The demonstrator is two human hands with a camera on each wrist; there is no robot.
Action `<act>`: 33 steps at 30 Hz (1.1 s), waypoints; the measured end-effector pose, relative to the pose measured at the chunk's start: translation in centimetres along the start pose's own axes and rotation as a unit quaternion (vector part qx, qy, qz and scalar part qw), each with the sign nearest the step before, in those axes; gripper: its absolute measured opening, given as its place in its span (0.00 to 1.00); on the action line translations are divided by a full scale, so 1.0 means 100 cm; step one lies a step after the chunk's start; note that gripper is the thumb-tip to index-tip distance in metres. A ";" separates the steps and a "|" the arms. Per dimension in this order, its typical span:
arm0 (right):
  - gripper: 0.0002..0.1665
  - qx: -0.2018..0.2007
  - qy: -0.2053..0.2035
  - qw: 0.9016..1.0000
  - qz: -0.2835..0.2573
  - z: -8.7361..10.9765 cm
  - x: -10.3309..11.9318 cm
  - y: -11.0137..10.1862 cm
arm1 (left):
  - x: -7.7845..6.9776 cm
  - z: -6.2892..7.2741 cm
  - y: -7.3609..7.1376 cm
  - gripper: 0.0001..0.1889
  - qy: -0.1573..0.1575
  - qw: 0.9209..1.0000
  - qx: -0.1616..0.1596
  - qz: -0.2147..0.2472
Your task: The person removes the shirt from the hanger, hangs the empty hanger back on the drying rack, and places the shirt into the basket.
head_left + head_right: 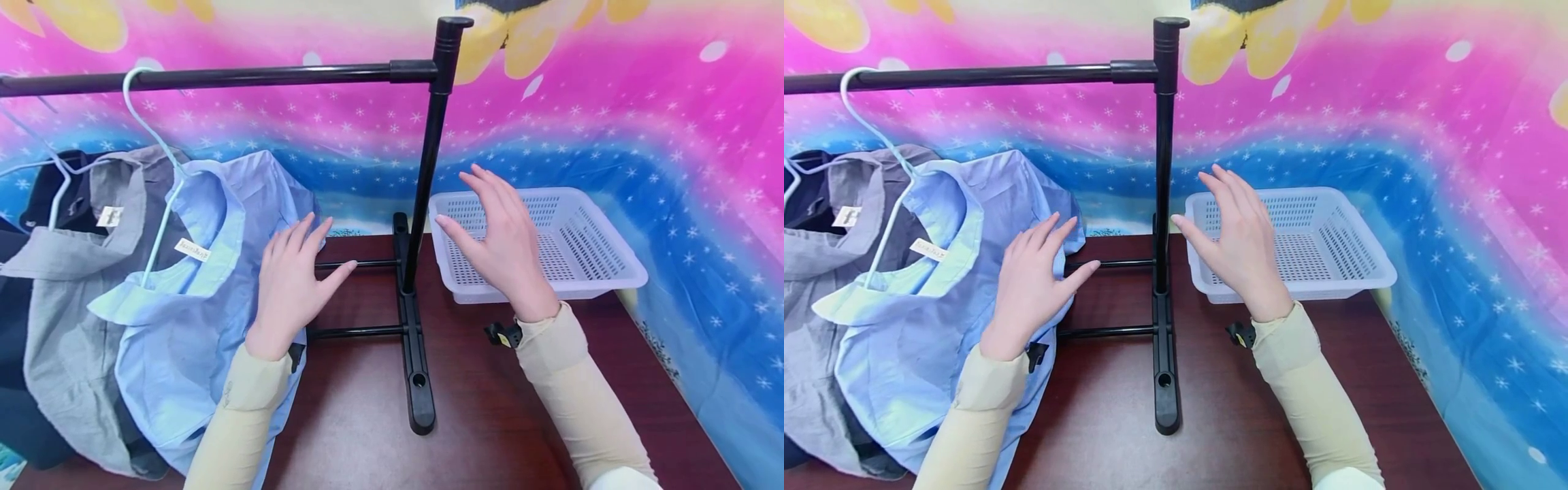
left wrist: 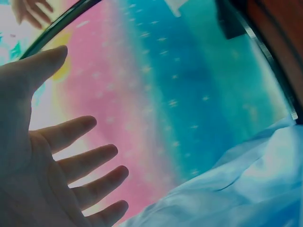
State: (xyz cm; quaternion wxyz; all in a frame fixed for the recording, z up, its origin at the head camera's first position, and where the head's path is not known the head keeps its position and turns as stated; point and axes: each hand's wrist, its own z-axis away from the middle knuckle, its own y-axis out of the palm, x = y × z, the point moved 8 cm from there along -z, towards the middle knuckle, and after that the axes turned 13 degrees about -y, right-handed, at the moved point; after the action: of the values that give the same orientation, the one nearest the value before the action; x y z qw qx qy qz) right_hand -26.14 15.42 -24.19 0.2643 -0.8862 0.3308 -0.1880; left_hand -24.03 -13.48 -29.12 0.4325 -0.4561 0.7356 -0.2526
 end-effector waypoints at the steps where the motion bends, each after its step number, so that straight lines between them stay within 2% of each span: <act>1: 0.41 -0.003 -0.004 1.000 -0.001 -0.002 0.002 0.000 | -0.002 0.002 -0.007 0.39 0.007 1.000 -0.017 0.007; 7: 0.40 -0.017 -0.013 1.000 -0.012 -0.004 0.012 -0.002 | -0.012 0.012 -0.052 0.33 0.044 0.992 -0.108 0.056; 9: 0.40 -0.021 -0.016 1.000 -0.016 -0.004 0.015 -0.003 | -0.013 0.014 -0.066 0.32 0.044 0.988 -0.125 0.077; 16: 0.40 -0.028 -0.029 0.999 -0.024 -0.003 0.024 -0.006 | -0.017 0.023 -0.107 0.31 0.038 0.981 -0.169 0.083; 21: 0.40 -0.035 -0.038 0.998 -0.028 -0.003 0.029 -0.009 | -0.024 0.032 -0.138 0.29 0.025 0.969 -0.225 0.099; 24: 0.40 -0.037 -0.040 0.998 -0.030 -0.002 0.030 -0.010 | -0.024 0.038 -0.152 0.30 -0.003 0.961 -0.260 0.091; 27: 0.40 -0.033 -0.041 0.998 -0.033 -0.001 0.033 -0.009 | -0.017 0.042 -0.159 0.33 -0.061 0.956 -0.279 0.070; 31: 0.41 -0.023 -0.043 0.998 -0.042 0.001 0.036 -0.007 | 0.003 0.045 -0.161 0.37 -0.152 0.950 -0.272 0.033; 33: 0.41 -0.020 -0.044 0.998 -0.050 0.002 0.038 -0.006 | 0.013 0.045 -0.159 0.38 -0.185 0.947 -0.262 0.016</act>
State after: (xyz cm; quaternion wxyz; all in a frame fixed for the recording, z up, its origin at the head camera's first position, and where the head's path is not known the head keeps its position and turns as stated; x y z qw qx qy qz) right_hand -23.05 13.30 -23.37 0.2515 -0.9141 0.2777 -0.1550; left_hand -13.23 -21.81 -19.69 0.4302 -0.5806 0.6897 0.0446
